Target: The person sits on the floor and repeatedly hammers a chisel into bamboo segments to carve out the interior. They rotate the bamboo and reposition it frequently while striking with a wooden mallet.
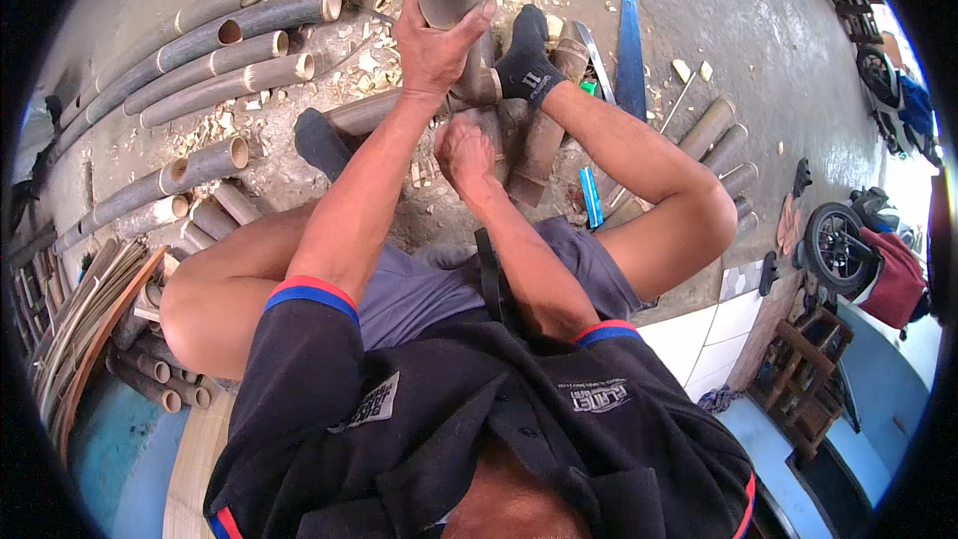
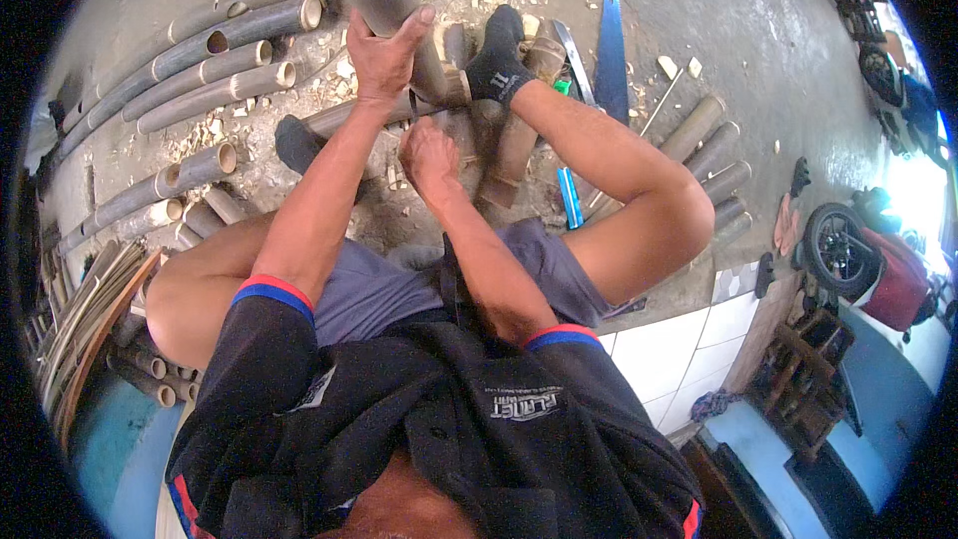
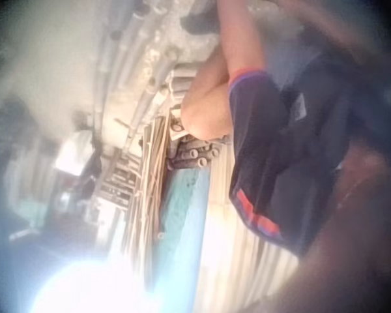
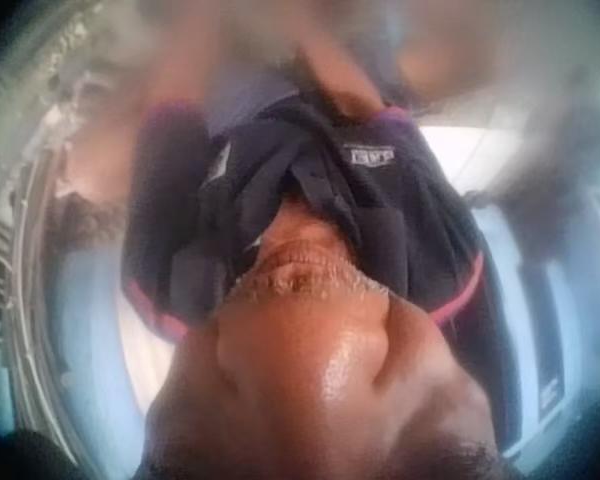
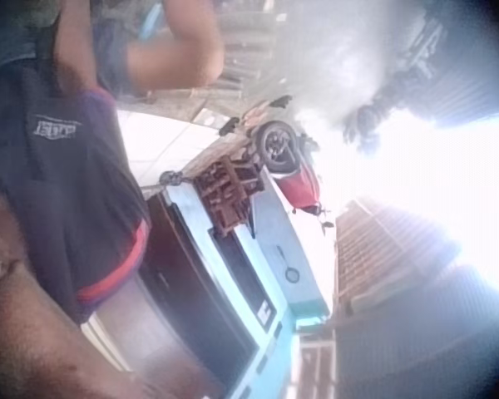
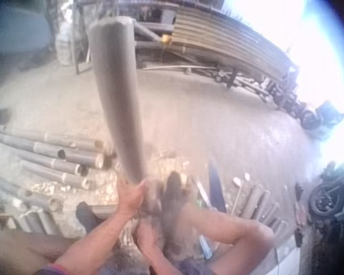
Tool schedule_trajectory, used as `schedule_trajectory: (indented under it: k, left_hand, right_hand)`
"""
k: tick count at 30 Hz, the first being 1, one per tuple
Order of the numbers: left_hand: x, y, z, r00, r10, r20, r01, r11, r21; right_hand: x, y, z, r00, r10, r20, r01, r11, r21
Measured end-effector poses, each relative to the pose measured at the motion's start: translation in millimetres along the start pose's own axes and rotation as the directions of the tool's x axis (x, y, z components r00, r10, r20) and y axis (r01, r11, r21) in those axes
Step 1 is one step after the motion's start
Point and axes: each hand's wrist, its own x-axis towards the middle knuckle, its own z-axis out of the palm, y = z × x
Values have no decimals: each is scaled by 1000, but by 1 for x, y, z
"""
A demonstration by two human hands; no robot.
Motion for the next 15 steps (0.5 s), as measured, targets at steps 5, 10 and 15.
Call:
schedule_trajectory:
  k: [5,10,15]
  left_hand:
    - [17,-14,-5,980,-72,-184,7,943,-332]
    - [39,-83,-85,612,-352,-708,145,930,-337]
    - [30,-133,-195,145,-572,-807,352,792,-498]
  right_hand:
    - [-38,36,-29,973,-21,228,30,999,-35]
    - [-83,44,-67,945,65,319,-63,998,-14]
    - [-86,46,-81,945,-61,321,42,997,67]
